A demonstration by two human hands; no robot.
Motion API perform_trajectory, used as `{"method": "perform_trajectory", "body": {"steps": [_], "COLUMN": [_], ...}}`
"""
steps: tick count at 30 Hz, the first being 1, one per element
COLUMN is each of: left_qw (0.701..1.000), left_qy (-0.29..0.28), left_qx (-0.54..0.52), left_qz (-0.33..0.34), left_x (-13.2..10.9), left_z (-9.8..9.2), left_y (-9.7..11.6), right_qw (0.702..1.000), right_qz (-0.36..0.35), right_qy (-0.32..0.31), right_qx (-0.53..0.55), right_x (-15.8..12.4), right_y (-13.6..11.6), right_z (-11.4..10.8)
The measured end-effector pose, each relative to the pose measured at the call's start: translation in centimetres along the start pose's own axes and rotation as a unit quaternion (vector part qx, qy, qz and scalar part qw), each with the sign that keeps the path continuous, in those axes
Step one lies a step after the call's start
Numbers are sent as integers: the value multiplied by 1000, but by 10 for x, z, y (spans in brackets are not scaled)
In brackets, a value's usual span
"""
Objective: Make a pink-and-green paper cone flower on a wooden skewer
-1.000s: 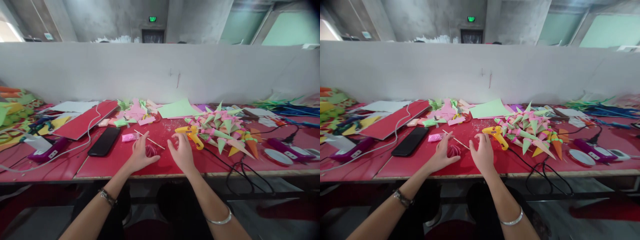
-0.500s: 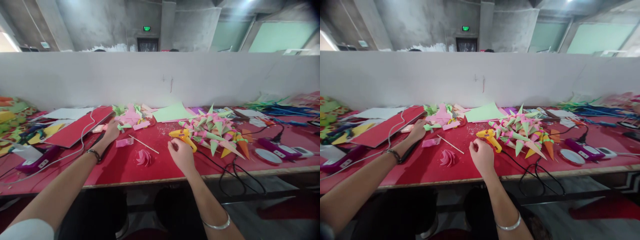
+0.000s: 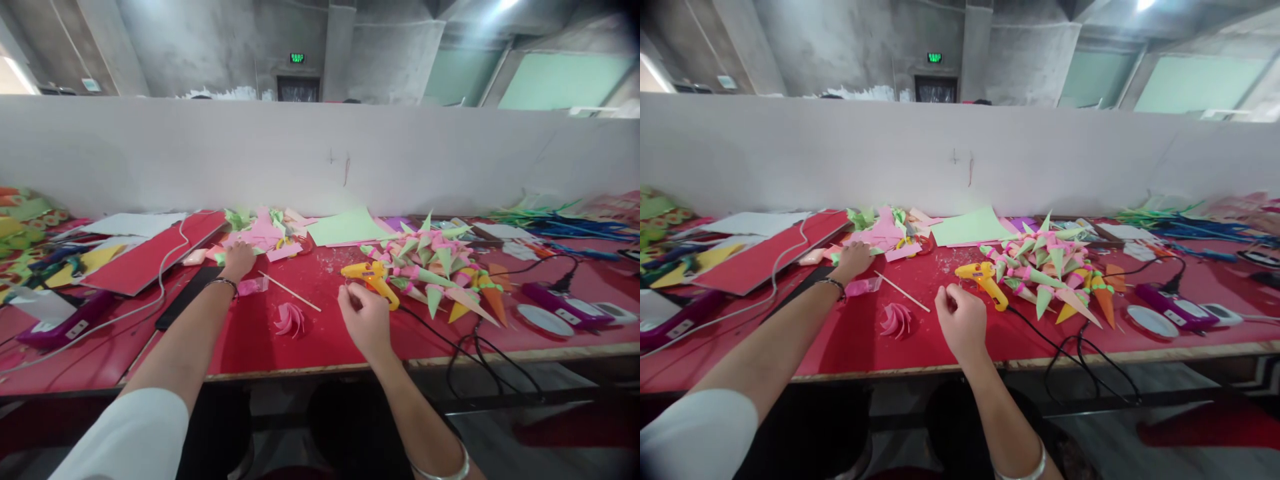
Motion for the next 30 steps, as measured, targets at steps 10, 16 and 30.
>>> {"method": "perform_trajectory", "body": {"steps": [10,16,30], "left_qw": [985,911,913], "left_qy": [30,23,84], "left_qx": [-152,-315,-322], "left_qz": [78,265,238], "left_x": [-26,-121,-149], "left_z": [-51,-78,-60], "left_y": [39,87,92], "right_qw": [996,972,975], "right_qz": [-18,-119,-162], "right_qy": [-7,-68,-106], "right_qx": [90,191,108], "right_x": [-1,-8,-14], "right_y": [-7,-33,-44], "right_z": [7,15,21]}}
Point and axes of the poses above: each hand's wrist, its own x-axis towards the middle knuckle, its own z-axis out of the palm, y = z × x, the point moved 3 cm from there along x, towards the middle knuckle, and after that the axes turned 9 degrees about -y, right-handed, at the moved point
